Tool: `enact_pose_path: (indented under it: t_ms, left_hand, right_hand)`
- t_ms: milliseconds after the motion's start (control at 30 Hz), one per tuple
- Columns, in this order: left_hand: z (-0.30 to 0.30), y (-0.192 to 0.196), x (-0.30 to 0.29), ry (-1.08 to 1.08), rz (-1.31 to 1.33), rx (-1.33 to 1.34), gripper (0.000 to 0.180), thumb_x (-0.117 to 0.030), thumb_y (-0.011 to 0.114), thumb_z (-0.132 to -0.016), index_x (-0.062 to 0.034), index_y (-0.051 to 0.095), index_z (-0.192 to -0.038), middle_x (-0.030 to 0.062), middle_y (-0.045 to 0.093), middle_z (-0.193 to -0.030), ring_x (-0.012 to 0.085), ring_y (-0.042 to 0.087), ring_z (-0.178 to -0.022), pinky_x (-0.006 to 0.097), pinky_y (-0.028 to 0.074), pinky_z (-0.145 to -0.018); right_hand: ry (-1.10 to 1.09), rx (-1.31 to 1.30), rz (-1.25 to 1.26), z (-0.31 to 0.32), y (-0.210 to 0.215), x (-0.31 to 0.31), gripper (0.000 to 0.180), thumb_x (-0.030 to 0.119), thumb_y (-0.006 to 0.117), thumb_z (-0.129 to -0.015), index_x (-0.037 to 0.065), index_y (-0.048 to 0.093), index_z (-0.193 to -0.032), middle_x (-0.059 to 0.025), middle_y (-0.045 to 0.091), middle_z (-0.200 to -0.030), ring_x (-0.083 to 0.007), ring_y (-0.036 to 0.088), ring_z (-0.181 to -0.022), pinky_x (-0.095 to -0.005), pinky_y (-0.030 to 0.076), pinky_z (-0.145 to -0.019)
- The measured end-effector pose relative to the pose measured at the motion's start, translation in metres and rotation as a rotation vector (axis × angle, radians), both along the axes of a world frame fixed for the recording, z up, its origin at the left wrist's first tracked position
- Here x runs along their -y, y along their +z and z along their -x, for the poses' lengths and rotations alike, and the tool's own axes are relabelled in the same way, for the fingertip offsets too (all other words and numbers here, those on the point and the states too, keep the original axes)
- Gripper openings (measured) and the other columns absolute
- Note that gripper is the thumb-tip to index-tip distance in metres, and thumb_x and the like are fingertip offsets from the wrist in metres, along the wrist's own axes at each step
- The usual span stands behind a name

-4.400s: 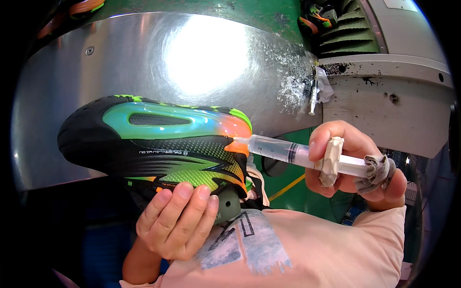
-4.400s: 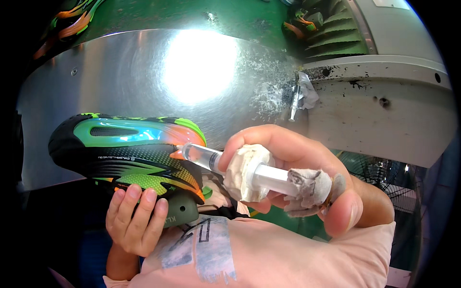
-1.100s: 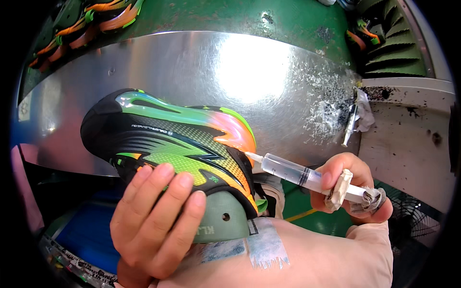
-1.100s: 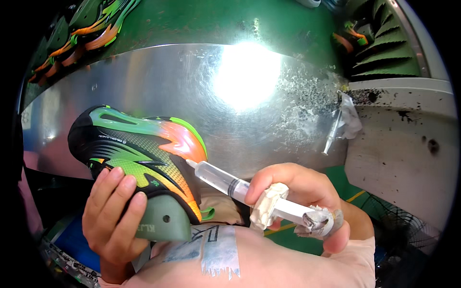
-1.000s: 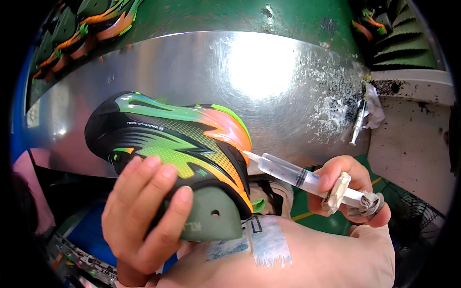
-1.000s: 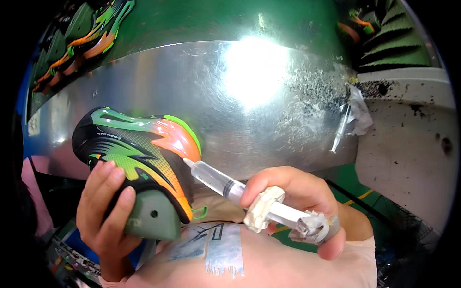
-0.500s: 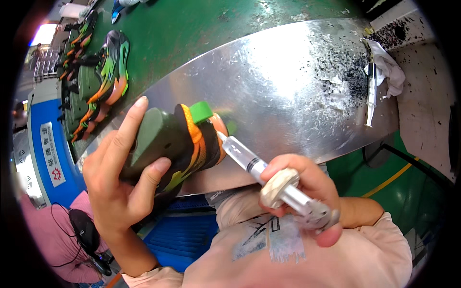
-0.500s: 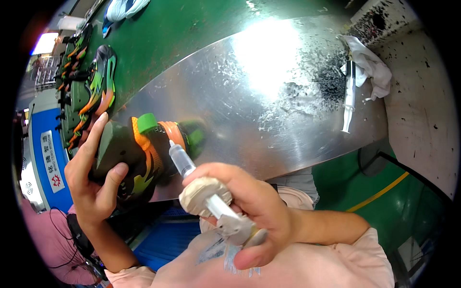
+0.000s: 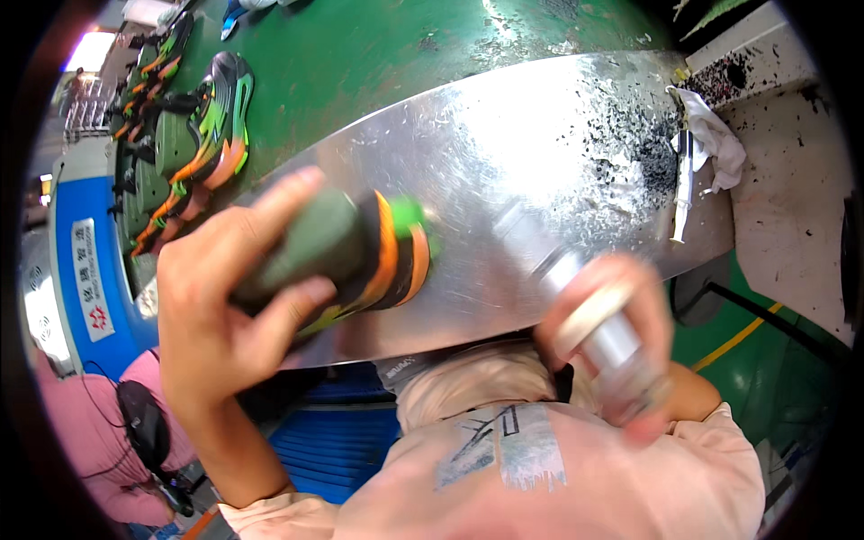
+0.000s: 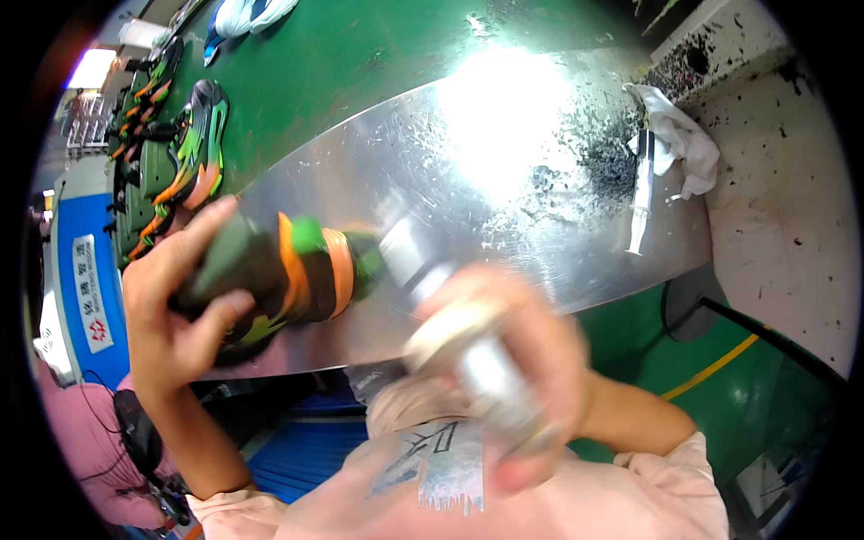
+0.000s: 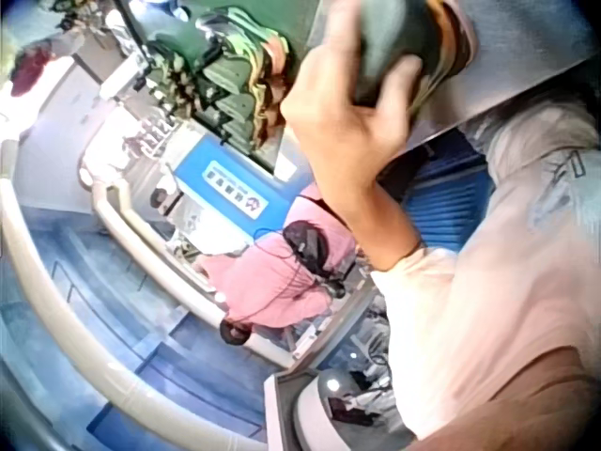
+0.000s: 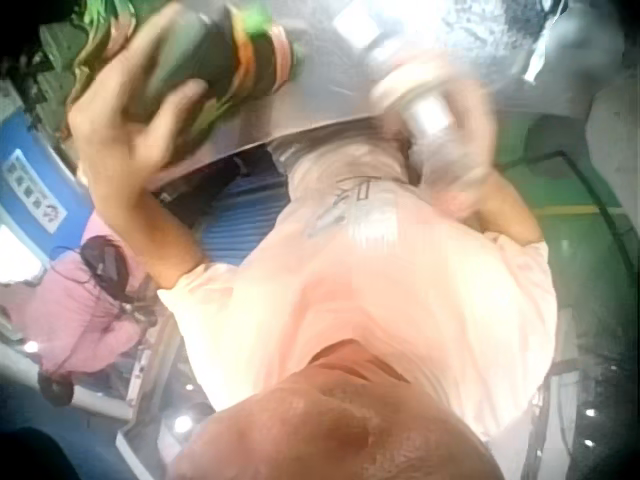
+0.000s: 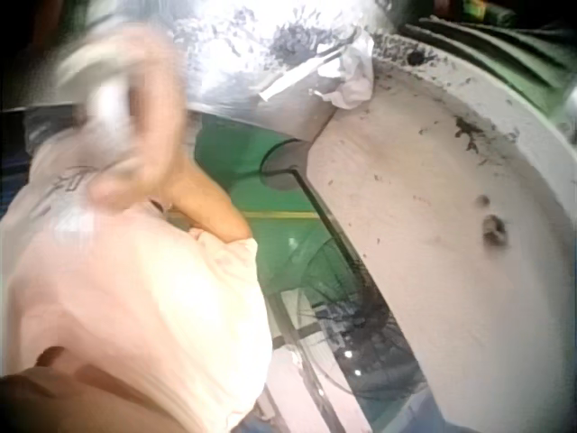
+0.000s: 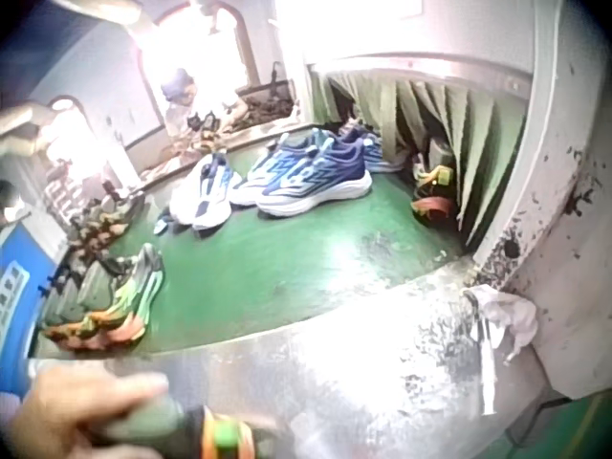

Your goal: The person applies a liquid substance along the seams and edges of a shoe using a syringe, repeatedly picking up shoes from an assembly line and placing them back after treatment.

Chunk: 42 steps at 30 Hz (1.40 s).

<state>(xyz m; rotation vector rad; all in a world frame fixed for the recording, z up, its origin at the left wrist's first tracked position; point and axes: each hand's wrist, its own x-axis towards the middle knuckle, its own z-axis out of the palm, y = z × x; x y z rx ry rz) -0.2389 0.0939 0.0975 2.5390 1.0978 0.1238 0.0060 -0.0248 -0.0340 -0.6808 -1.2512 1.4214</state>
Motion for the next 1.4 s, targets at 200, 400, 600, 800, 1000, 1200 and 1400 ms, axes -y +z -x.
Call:
enact_pose_path:
  t_ms: [200, 400, 600, 800, 1000, 1200, 1400]
  left_hand:
    - [0.035, -0.008, 0.059, -0.125, -0.315, 0.015, 0.012, -0.010, 0.062, -0.063, -0.0100, 0.062, -0.074, 0.0160, 0.065, -0.095, 0.0373, 0.062, -0.093, 0.049, 0.049, -0.084]
    - [0.046, -0.048, 0.071, -0.085, -0.352, 0.143, 0.010, -0.009, 0.062, -0.067, -0.0094, 0.054, -0.073, 0.0123, 0.065, -0.098, 0.0350, 0.061, -0.096, 0.050, 0.049, -0.085]
    - [0.042, -0.052, 0.073, -0.084, -0.370, 0.169, 0.017, -0.010, 0.065, -0.065, -0.0119, 0.054, -0.076, 0.0098, 0.066, -0.098, 0.0322, 0.062, -0.096, 0.046, 0.051, -0.083]
    - [0.038, -0.057, 0.075, -0.078, -0.394, 0.205, 0.016, -0.009, 0.065, -0.065, -0.0125, 0.053, -0.075, 0.0092, 0.066, -0.097, 0.0318, 0.062, -0.095, 0.045, 0.052, -0.080]
    - [0.036, -0.063, 0.076, -0.080, -0.425, 0.229, 0.016, -0.009, 0.065, -0.066, -0.0117, 0.053, -0.075, 0.0092, 0.066, -0.098, 0.0311, 0.062, -0.094, 0.044, 0.052, -0.081]
    - [0.042, -0.077, 0.086, -0.002, -0.449, 0.265, 0.013, -0.007, 0.063, -0.073, -0.0096, 0.058, -0.084, 0.0102, 0.066, -0.097, 0.0321, 0.062, -0.095, 0.045, 0.049, -0.086]
    - [0.036, -0.088, 0.117, 0.610, -0.379, 0.504, 0.058, -0.011, 0.066, -0.076, -0.0043, 0.038, -0.127, 0.0232, 0.040, -0.134, 0.0332, 0.046, -0.121, 0.047, 0.035, -0.101]
  right_hand:
    - [-0.378, 0.108, 0.244, -0.005, 0.017, -0.011, 0.098, 0.062, 0.071, -0.064, 0.003, 0.031, -0.131, -0.0054, 0.051, -0.092, -0.0086, 0.051, -0.070, -0.0180, 0.038, -0.057]
    - [-0.195, 0.023, -0.212, 0.030, 0.009, -0.043, 0.119, 0.052, 0.087, -0.048, 0.003, 0.021, -0.135, -0.0104, 0.051, -0.101, -0.0225, 0.061, -0.083, -0.0258, 0.047, -0.064]
    - [-0.070, 0.268, -0.503, 0.056, 0.010, -0.066, 0.110, 0.043, 0.087, -0.056, -0.005, 0.023, -0.132, -0.0156, 0.049, -0.105, -0.0259, 0.059, -0.096, -0.0394, 0.051, -0.083]
    - [0.035, 0.549, -0.597, 0.051, 0.017, -0.066, 0.094, 0.046, 0.086, -0.056, -0.004, 0.042, -0.122, -0.0165, 0.062, -0.104, -0.0239, 0.061, -0.091, -0.0317, 0.050, -0.073]
    - [-0.429, 0.562, -0.481, 0.005, 0.008, -0.065, 0.083, 0.038, 0.080, -0.064, 0.001, 0.039, -0.125, -0.0135, 0.059, -0.099, -0.0235, 0.061, -0.082, -0.0326, 0.050, -0.069]
    - [-0.619, 1.493, -0.520, -0.037, 0.006, -0.083, 0.072, 0.034, 0.075, -0.070, 0.005, 0.040, -0.126, -0.0127, 0.058, -0.097, -0.0263, 0.062, -0.078, -0.0349, 0.050, -0.065]
    - [-0.334, 1.649, -0.373, -0.032, 0.025, -0.055, 0.070, 0.039, 0.077, -0.066, 0.006, 0.045, -0.119, -0.0122, 0.058, -0.101, -0.0289, 0.062, -0.077, -0.0347, 0.050, -0.061]
